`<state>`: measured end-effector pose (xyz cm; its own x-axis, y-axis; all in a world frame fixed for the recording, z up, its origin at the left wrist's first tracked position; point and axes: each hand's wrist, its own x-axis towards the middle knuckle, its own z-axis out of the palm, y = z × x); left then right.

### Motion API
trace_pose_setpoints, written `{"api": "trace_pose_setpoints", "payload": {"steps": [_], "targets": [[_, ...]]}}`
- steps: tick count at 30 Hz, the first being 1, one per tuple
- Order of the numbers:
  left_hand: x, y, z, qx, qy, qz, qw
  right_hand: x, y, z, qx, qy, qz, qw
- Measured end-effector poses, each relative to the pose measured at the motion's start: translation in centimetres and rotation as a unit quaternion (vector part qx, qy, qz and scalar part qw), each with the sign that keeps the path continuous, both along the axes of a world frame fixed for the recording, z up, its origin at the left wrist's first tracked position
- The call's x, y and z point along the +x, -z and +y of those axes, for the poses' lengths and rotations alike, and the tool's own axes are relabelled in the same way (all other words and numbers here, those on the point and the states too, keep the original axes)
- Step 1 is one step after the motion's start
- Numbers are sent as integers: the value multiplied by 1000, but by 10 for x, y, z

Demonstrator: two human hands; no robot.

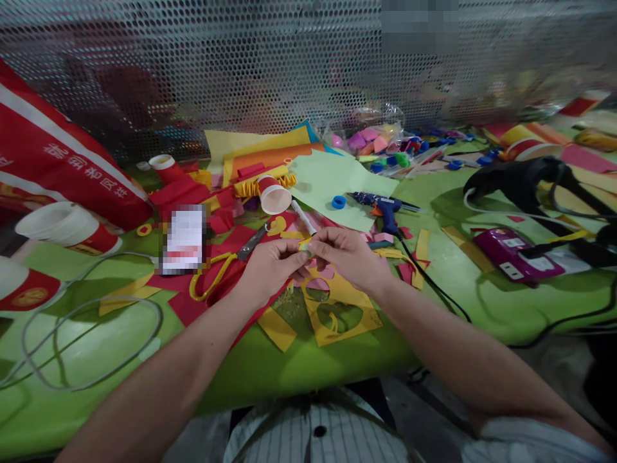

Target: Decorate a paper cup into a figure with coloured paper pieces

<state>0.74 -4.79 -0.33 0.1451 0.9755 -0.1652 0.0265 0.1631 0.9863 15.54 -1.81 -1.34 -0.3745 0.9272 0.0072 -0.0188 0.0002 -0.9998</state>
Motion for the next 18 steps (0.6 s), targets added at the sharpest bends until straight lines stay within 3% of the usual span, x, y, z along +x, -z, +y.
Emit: {"api": "trace_pose_setpoints", "payload": {"steps": [8,18], "targets": [[-1,-1,1,-8,-7,-4,1000,0,-3,-1,-88,-9,38,995],[-3,4,3,-1,-12,-42,999,0,-2,-3,-10,-2,-25,1000]]}}
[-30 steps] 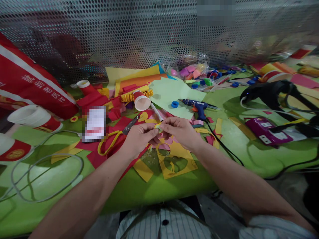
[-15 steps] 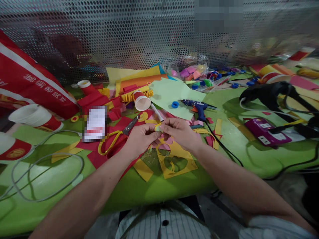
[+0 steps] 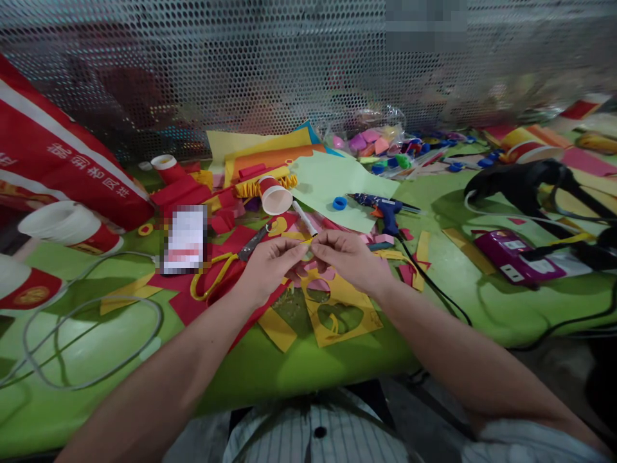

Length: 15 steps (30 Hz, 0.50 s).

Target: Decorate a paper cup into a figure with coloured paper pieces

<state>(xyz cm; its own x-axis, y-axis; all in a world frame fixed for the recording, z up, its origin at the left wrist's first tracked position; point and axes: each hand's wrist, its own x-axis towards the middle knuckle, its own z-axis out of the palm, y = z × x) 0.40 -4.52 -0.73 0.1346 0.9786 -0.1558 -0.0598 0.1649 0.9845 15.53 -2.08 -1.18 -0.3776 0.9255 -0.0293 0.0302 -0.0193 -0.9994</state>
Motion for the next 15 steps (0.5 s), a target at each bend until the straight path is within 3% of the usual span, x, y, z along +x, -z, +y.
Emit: {"api": "trace_pose_setpoints", "payload": {"steps": [9,15], "targets": [[5,5,-1,58,-45,18,997,-1,4,1,83,-7,-49,995],[1,0,-1,60,-43,28,997,-2,-3,2,71,-38,-54,995]]}}
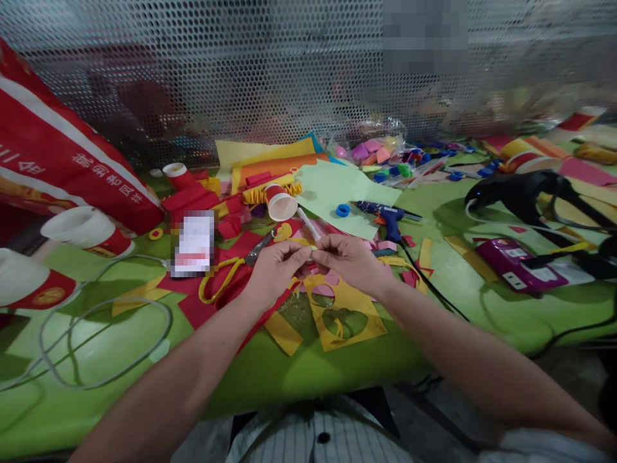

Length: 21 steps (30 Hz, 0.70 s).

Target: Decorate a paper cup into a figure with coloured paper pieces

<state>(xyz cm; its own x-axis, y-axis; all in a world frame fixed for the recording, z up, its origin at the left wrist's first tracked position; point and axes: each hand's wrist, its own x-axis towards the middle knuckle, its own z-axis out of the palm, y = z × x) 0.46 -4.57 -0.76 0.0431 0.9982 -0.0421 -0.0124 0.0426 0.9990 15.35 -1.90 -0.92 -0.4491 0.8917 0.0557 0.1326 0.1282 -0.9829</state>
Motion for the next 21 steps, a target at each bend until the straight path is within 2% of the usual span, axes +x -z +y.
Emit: {"api": "trace_pose_setpoints", "payload": {"steps": [2,5,7,9,11,13,16,21], "targets": [[-4,-4,2,4,-11,5,1000,-3,-9,5,5,-13,-19,1000],[-13,-7,8,34,-69,-8,997,-14,-24,28,27,-4,-74,997],[-20,-7,14,43,-114,-31,992,-28,-32,54,60,56,-146,986],[-26,-7,20,37,-146,-52,987,-44,-36,84,120,132,-274,945],[-32,-6,26,27,-167,-64,983,-60,-36,111,130,137,-380,905],[-37,-6,29,23,-183,-70,980,-74,-32,129,105,131,-428,888],[-41,-8,32,20,-196,-72,978,-86,-25,142,82,116,-449,882],[-47,-8,35,10,-219,-90,972,-90,-16,139,74,127,-433,889]]}}
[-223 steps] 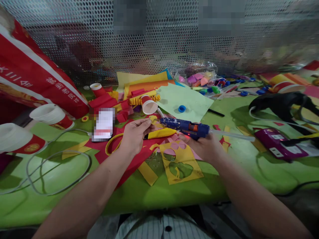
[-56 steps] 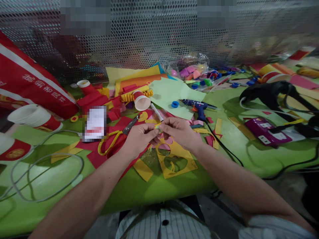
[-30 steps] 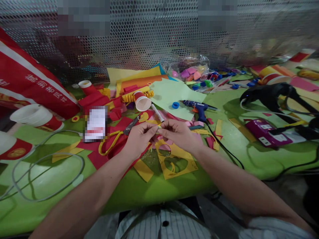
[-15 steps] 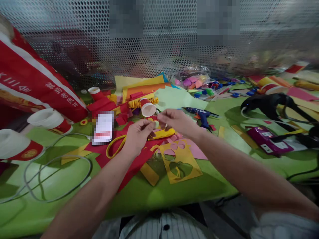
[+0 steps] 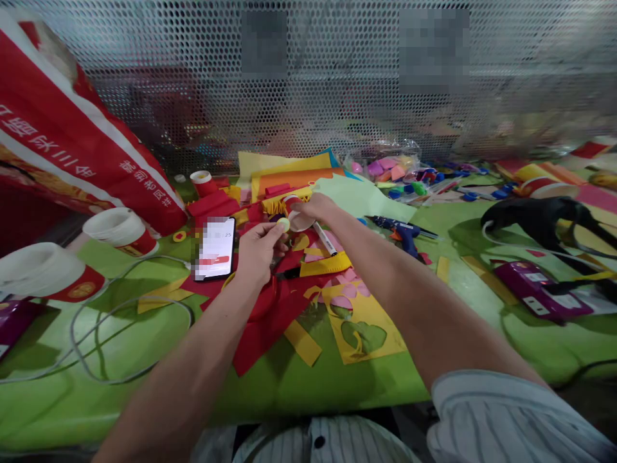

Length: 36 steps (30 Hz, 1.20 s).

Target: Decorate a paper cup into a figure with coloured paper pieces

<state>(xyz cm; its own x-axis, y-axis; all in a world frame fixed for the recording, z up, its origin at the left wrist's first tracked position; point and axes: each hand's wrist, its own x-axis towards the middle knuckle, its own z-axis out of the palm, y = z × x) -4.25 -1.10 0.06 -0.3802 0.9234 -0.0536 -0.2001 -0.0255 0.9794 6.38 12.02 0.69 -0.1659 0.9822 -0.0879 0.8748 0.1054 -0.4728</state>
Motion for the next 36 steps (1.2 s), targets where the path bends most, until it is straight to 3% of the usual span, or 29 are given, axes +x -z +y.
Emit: {"api": "trace_pose_setpoints", "payload": {"steps": [6,12,21,28,36], "targets": [[-4,5,4,7,-32,-42,999,6,4,-12,36,-10,42,998],[-6,7,9,37,-62,-100,992,18,2,-30,38,3,164,986],[0,0,7,81,-41,-183,979,45,17,-88,109,3,317,942],[14,-4,-5,138,-14,-178,974,60,35,-117,131,-9,361,923],[25,2,-10,165,2,-133,977,74,48,-135,115,-13,359,926]]}}
